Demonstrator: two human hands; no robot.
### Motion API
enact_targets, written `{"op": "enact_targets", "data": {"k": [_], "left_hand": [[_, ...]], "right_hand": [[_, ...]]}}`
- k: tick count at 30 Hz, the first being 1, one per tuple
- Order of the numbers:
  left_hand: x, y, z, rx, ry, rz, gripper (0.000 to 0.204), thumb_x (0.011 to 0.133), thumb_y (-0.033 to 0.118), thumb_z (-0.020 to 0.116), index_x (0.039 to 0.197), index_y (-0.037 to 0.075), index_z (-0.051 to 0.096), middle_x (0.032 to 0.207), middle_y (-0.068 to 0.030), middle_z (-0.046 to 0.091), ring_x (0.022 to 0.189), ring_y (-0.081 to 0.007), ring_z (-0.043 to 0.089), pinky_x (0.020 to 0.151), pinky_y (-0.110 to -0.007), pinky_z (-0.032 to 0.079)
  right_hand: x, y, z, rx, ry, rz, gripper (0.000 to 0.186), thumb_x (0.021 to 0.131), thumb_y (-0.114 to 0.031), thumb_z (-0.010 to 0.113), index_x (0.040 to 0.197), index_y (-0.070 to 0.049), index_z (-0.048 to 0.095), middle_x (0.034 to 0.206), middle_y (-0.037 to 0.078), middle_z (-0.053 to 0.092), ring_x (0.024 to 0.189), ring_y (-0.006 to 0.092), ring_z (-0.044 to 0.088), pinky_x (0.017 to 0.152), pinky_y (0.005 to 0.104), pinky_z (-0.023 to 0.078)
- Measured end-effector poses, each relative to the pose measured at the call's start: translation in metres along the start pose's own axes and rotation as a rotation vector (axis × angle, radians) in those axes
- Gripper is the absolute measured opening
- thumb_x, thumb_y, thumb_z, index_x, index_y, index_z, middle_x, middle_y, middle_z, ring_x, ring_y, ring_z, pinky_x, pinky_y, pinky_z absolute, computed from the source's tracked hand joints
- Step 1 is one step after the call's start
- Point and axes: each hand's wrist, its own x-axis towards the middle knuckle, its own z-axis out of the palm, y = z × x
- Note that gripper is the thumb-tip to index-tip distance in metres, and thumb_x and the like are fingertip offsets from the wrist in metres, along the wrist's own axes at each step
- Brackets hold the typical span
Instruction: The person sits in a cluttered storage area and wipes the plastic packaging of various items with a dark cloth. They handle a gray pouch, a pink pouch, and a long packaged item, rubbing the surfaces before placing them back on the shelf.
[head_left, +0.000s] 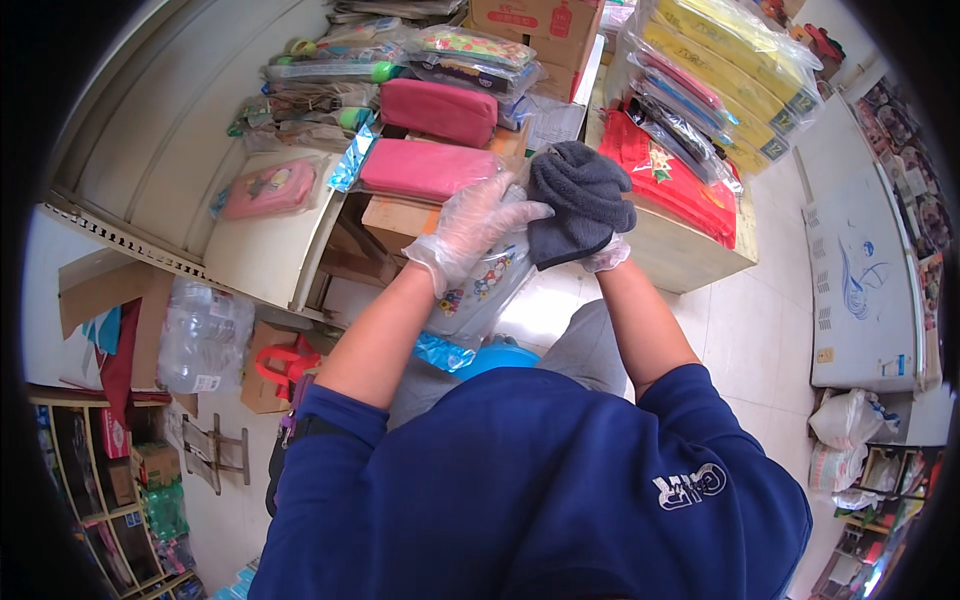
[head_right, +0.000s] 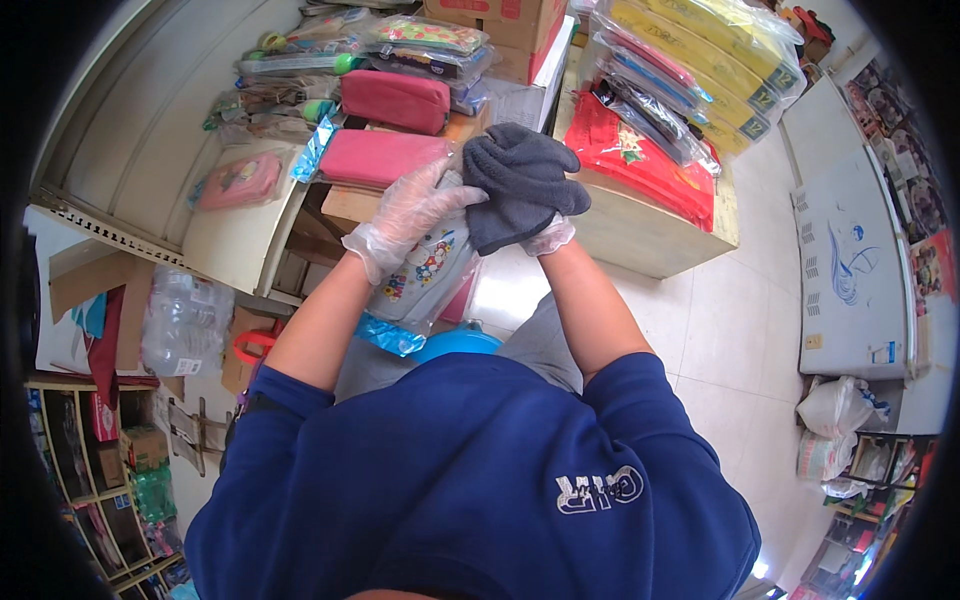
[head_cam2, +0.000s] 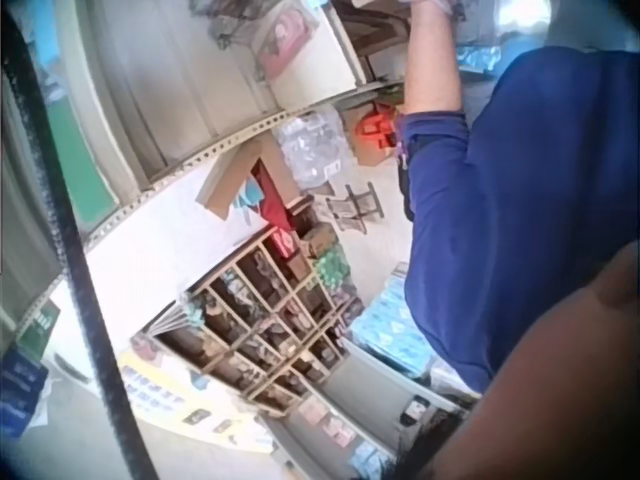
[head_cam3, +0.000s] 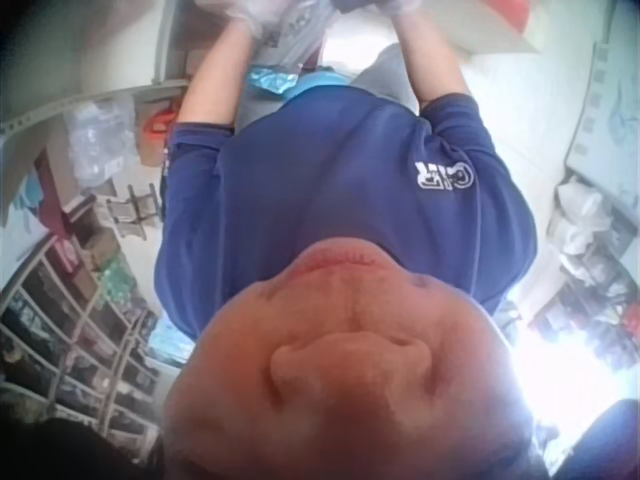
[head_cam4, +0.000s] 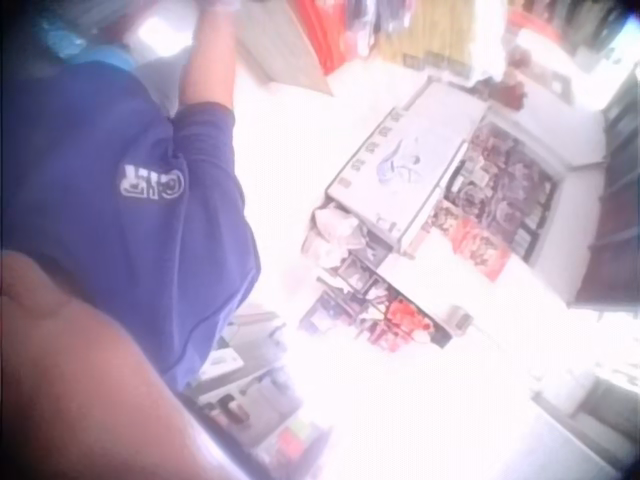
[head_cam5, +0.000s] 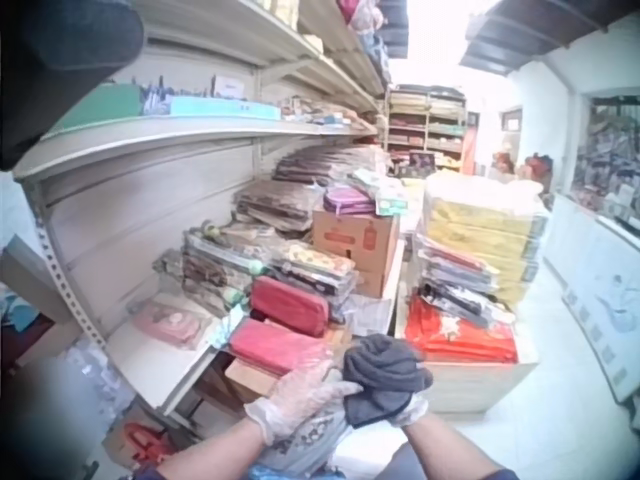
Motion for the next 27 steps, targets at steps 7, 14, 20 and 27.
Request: {"op": "enact_targets", "data": {"k": [7, 14, 20, 27], "left_hand": [[0.003, 0.007, -0.008, 0.125, -0.020, -0.006, 0.062, 0.080, 0.059, 0.064, 0.108, 0.004, 0.061, 0.102, -0.0227, 0.066, 0.100, -0.0425, 0.061, 0.085, -0.048, 0.045], [0.002, 0.008, -0.012, 0.152, -0.075, 0.021, 0.066, 0.081, 0.060, 0.062, 0.119, 0.006, 0.061, 0.106, -0.0232, 0.066, 0.103, -0.0418, 0.061, 0.089, -0.047, 0.046], [-0.002, 0.005, -0.014, 0.221, -0.029, 0.037, 0.056, 0.082, 0.050, 0.067, 0.114, 0.003, 0.063, 0.102, -0.0202, 0.066, 0.099, -0.0359, 0.063, 0.086, -0.040, 0.047], [-0.026, -0.009, -0.050, -0.503, 0.131, -0.166, 0.047, 0.086, 0.039, 0.071, 0.118, 0.005, 0.062, 0.102, -0.0085, 0.068, 0.092, -0.0148, 0.065, 0.083, -0.030, 0.051]], "right_hand": [[-0.006, 0.007, 0.007, -0.117, 0.034, 0.041, 0.061, 0.061, -0.039, 0.075, 0.112, -0.007, 0.069, 0.112, 0.011, 0.067, 0.106, 0.0336, 0.062, 0.096, 0.0439, 0.047], [-0.006, 0.001, 0.000, -0.058, -0.008, 0.237, 0.063, 0.062, -0.033, 0.081, 0.117, -0.006, 0.067, 0.116, 0.011, 0.067, 0.112, 0.0326, 0.059, 0.100, 0.0427, 0.044], [-0.015, 0.019, 0.005, -0.113, 0.060, 0.289, 0.070, 0.061, -0.028, 0.083, 0.125, -0.005, 0.064, 0.126, 0.010, 0.064, 0.110, 0.0311, 0.060, 0.099, 0.0414, 0.046], [-0.067, 0.093, -0.041, -0.436, -0.183, 0.482, 0.040, 0.077, -0.024, 0.074, 0.114, -0.009, 0.069, 0.119, 0.012, 0.066, 0.113, 0.0311, 0.059, 0.103, 0.0379, 0.042]]}}
